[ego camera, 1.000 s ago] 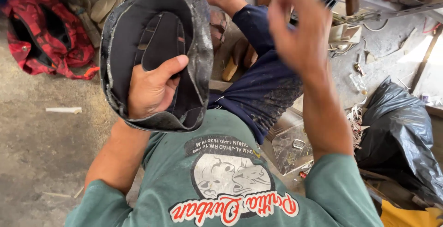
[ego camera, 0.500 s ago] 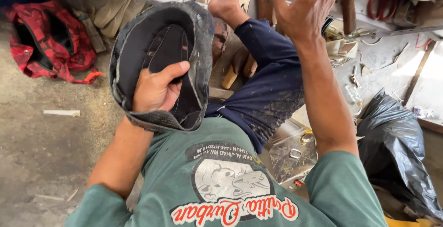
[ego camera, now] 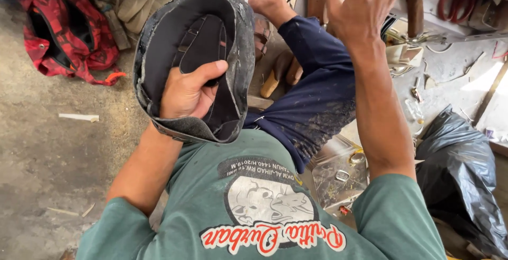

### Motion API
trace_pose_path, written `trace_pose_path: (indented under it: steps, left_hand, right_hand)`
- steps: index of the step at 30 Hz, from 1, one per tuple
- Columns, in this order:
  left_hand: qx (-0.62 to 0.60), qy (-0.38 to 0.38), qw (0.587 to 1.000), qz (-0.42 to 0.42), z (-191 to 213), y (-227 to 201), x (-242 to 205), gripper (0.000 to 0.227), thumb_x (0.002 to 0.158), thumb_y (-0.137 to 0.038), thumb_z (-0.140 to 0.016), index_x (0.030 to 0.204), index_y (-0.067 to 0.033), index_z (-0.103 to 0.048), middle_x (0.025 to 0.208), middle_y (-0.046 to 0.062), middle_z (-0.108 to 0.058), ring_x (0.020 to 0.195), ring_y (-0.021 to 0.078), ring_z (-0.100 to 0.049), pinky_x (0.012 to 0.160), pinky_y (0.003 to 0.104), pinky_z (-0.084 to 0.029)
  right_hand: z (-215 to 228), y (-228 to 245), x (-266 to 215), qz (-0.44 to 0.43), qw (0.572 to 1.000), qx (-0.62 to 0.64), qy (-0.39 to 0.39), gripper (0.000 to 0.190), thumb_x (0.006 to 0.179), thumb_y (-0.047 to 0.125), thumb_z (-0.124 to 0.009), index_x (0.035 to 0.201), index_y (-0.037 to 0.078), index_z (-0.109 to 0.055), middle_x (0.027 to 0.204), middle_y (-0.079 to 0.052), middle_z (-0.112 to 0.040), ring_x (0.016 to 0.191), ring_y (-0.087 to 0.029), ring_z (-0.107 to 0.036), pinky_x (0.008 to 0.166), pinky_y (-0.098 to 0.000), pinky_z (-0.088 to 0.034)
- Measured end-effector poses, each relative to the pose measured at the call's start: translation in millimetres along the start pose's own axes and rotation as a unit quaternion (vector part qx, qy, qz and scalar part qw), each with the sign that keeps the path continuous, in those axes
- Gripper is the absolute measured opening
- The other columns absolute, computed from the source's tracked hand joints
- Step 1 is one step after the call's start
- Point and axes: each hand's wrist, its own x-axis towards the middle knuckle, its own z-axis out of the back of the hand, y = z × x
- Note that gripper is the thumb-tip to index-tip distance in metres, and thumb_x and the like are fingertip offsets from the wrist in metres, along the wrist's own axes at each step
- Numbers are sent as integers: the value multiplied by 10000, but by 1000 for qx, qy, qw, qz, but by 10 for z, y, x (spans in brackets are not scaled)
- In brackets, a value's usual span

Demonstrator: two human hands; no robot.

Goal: The person holds a black sandal and manipulates the strap and sole with both hands, pressing and adjusting the components. The person briefly places the sandal on a nearby shelf and then picks it up again to continue working on the strap attachment.

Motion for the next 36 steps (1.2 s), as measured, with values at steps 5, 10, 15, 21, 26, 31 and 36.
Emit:
trace_pose_path:
  steps: [5, 10, 15, 21, 26, 31, 36]
  left_hand:
    - [2, 24, 1000, 9, -79, 0, -24, 417, 850, 116, -690, 1264, 70, -662, 1206, 209, -728, 1094, 346, -727, 966, 480, -653]
    - [29, 70, 997, 22, -175, 57, -61, 417, 866, 95, -699, 1278, 56, -648, 1233, 201, -717, 1139, 340, -709, 988, 473, -646]
    - [97, 65, 993, 24, -232, 36, -178, 387, 865, 6, -728, 1248, 14, -670, 1219, 159, -727, 1135, 288, -708, 965, 419, -639]
    - [122, 15, 992, 16, -259, 29, -217, 369, 842, 5, -742, 1209, 28, -702, 1189, 167, -752, 1090, 293, -738, 957, 431, -661]
    - [166, -52, 985, 17, -271, -3, -251, 355, 866, -77, -711, 1220, -102, -716, 1130, 46, -765, 1021, 210, -746, 759, 298, -617]
    - [125, 60, 990, -22, -231, -22, -245, 426, 904, -55, -709, 1325, -53, -645, 1287, 112, -711, 1184, 270, -694, 968, 401, -603]
    - [134, 58, 989, -14, -185, 47, -197, 376, 870, -27, -746, 1241, -1, -691, 1231, 119, -738, 1144, 244, -704, 1036, 400, -612]
  right_hand:
    - [1035, 647, 5, -23, 973, 191, 125, 118, 1068, 14, -727, 1176, 52, -755, 1359, -147, -590, 1458, -377, -287, 1157, -730, -118]
    - [1334, 1133, -287, 16, 905, 396, 155, 503, 1043, 497, -559, 1402, 165, -676, 1681, -141, -262, 1633, -357, -196, 1410, -679, -223]
    - [1316, 1267, -344, 57, 879, 426, 207, 524, 1076, 499, -563, 1489, 182, -627, 1718, -177, -199, 1656, -435, -91, 1414, -699, -181]
    - [1346, 1355, -451, 53, 887, 424, 174, 519, 1049, 518, -543, 1466, 228, -648, 1740, -109, -191, 1682, -359, -80, 1451, -696, -139]
    - [1367, 1483, -535, 58, 897, 387, 206, 513, 1065, 504, -531, 1433, 179, -679, 1687, -223, -184, 1609, -469, -13, 1373, -695, -182]
    - [1271, 1445, -616, 83, 899, 395, 169, 502, 1070, 537, -526, 1426, 225, -695, 1695, -182, -204, 1618, -456, 0, 1381, -730, -174]
    - [1294, 1413, -694, 106, 909, 366, 170, 454, 1074, 526, -514, 1406, 289, -715, 1682, -183, -236, 1604, -459, -2, 1336, -747, -94]
